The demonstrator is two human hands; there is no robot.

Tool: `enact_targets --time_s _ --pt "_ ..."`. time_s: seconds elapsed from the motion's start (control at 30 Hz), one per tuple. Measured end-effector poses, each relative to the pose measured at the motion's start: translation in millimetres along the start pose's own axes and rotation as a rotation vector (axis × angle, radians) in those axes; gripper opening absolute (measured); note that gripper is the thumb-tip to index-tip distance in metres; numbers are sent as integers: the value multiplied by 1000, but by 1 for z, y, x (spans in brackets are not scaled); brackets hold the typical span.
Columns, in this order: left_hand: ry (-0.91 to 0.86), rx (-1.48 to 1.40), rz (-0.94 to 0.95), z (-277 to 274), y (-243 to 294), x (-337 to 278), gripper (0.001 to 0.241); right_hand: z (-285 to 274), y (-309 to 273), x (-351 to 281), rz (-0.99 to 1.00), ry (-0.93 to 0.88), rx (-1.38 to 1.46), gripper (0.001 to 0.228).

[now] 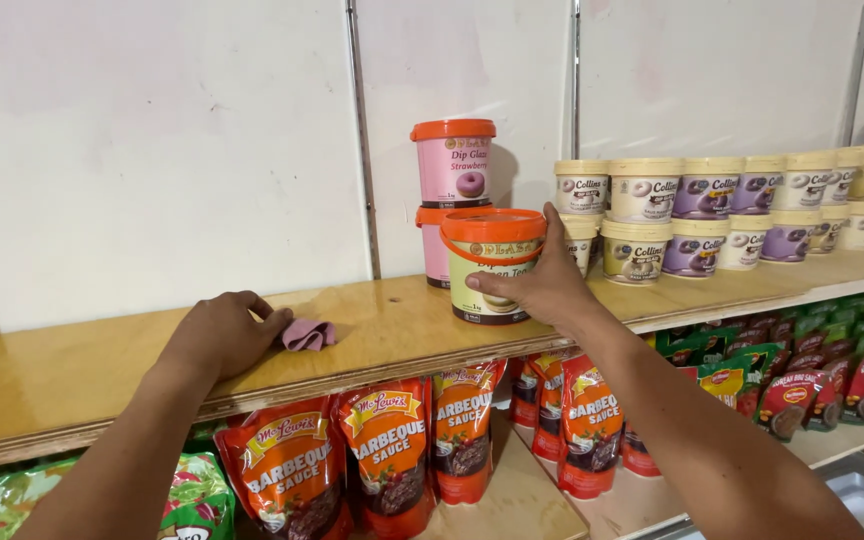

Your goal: Wiping down grocery store shelves and organizing containers of food products.

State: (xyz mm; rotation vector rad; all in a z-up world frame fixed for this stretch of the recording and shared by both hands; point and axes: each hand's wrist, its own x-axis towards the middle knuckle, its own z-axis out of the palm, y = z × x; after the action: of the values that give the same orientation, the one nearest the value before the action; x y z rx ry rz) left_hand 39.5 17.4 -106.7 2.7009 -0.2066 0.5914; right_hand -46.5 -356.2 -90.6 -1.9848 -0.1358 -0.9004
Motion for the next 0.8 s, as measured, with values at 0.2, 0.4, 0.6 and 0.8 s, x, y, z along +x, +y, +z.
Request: enact_targets --time_s 0.2,0.4,0.6,0.8 --pt "26 -17 35 3 -5 3 52 0 2 5 8 -25 29 148" --pt "6 -40 9 -1 0 -2 51 2 3 2 17 10 -3 144" --pt "42 -55 16 0 -3 0 52 0 1 1 35 10 89 146" --pt "31 -63 20 3 -2 0 51 -2 11 5 64 -9 120 148"
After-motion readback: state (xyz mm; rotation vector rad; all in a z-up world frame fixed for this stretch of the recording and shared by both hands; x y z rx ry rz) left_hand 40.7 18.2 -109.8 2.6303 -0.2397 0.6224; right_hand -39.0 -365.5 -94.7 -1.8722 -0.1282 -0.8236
